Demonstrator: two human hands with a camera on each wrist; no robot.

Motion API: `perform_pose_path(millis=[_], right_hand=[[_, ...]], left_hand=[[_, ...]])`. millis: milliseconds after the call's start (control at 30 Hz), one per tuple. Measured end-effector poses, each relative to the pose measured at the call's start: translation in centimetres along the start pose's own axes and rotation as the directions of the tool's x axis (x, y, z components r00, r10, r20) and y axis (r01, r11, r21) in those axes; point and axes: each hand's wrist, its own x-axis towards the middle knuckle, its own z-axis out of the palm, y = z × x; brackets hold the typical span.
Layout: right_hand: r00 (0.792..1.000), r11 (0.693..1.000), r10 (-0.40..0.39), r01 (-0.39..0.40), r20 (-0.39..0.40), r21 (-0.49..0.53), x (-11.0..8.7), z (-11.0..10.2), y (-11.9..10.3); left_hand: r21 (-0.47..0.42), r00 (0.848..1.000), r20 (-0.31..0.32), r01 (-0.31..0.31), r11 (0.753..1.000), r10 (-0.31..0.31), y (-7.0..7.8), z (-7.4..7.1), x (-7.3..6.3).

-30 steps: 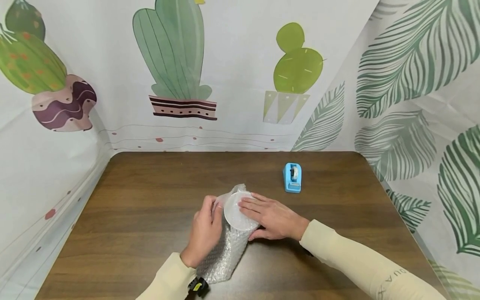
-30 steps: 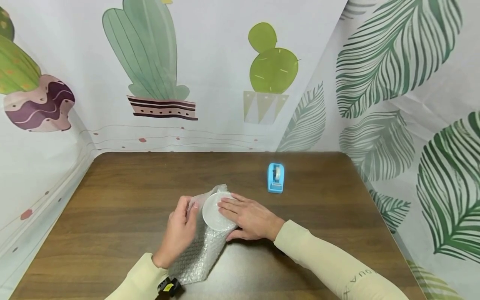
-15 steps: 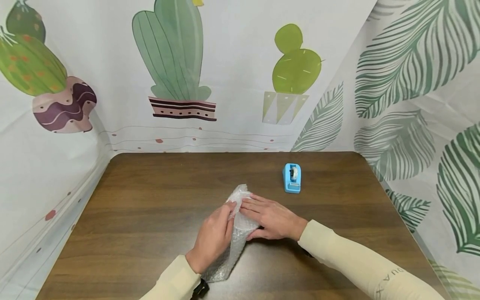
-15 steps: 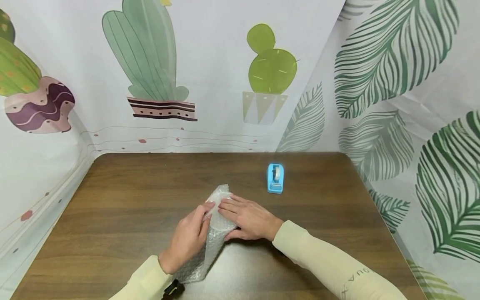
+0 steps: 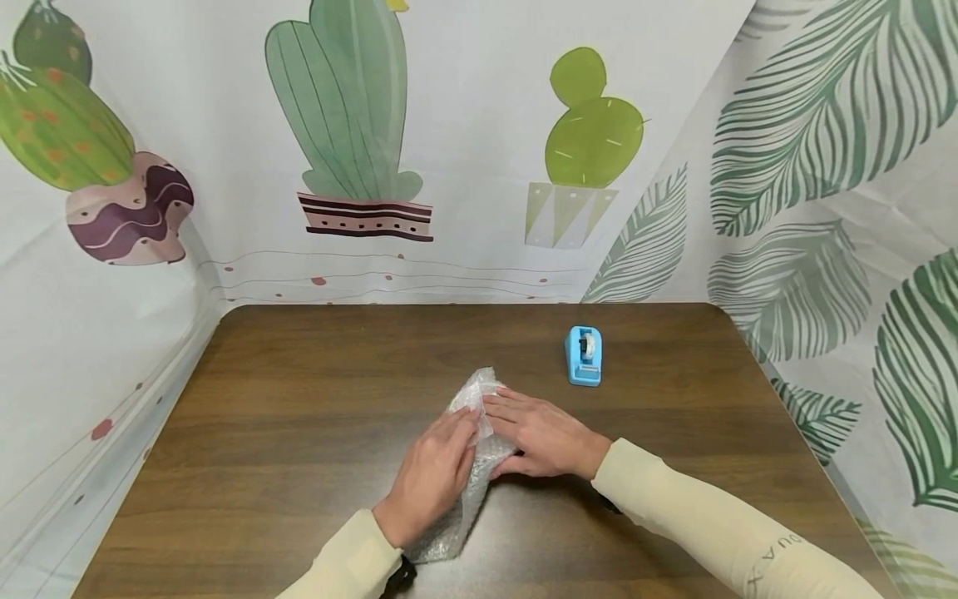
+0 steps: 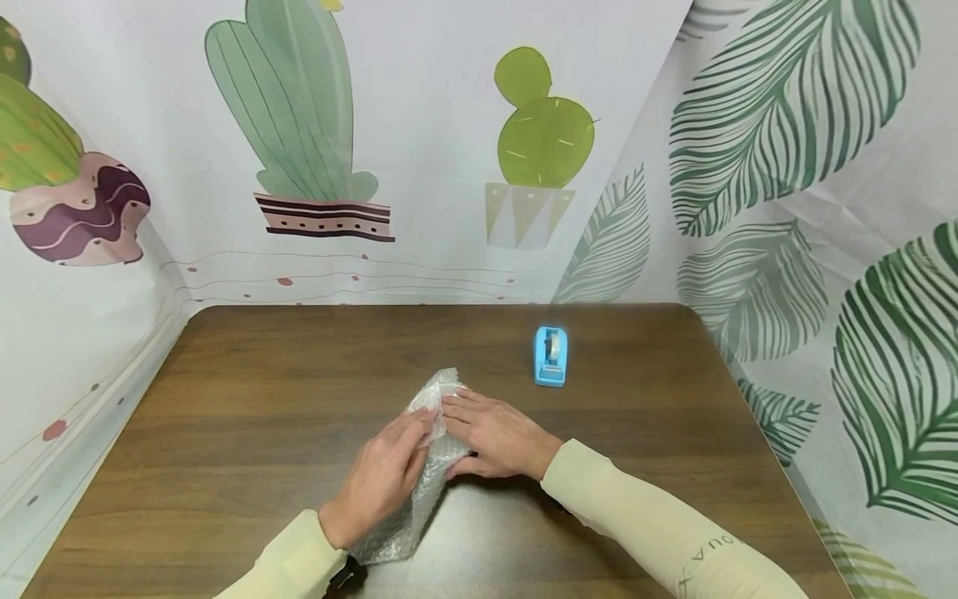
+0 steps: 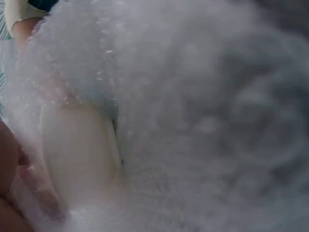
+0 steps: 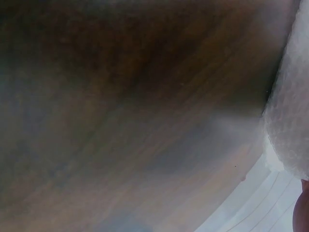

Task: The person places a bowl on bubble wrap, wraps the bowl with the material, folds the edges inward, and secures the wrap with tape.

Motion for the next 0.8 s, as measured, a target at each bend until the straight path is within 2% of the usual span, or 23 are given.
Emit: perform_pose_path(millis=[200, 333, 600, 800], right_hand=[[1.0, 1.0, 0.014, -0.014, -0.016, 0.017, 0.02, 0.01, -0.11], [0.998, 1.0, 0.013, -0.012, -0.057, 0.013, 0.01, 0.03, -0.18], [0.988, 1.0, 0.006, -0.006, -0.154, 0.004, 0.04, 0.27, -0.28], [0.977, 1.0, 0.015, -0.016, -0.214, -0.001, 0.05, 0.47, -0.33]], left_hand=[[-0.062, 1.0, 0.022, 0.017, 0.998, -0.015, 0.03, -0.25, 0.36], [-0.051, 0.999, 0.038, 0.009, 0.999, -0.007, 0.01, -0.41, 0.54], [-0.04, 0.999, 0.027, -0.045, 0.998, 0.046, -0.26, -0.2, 0.5], [-0.034, 0.997, 0.056, -0.048, 0.998, 0.05, -0.27, -0.11, 0.5]])
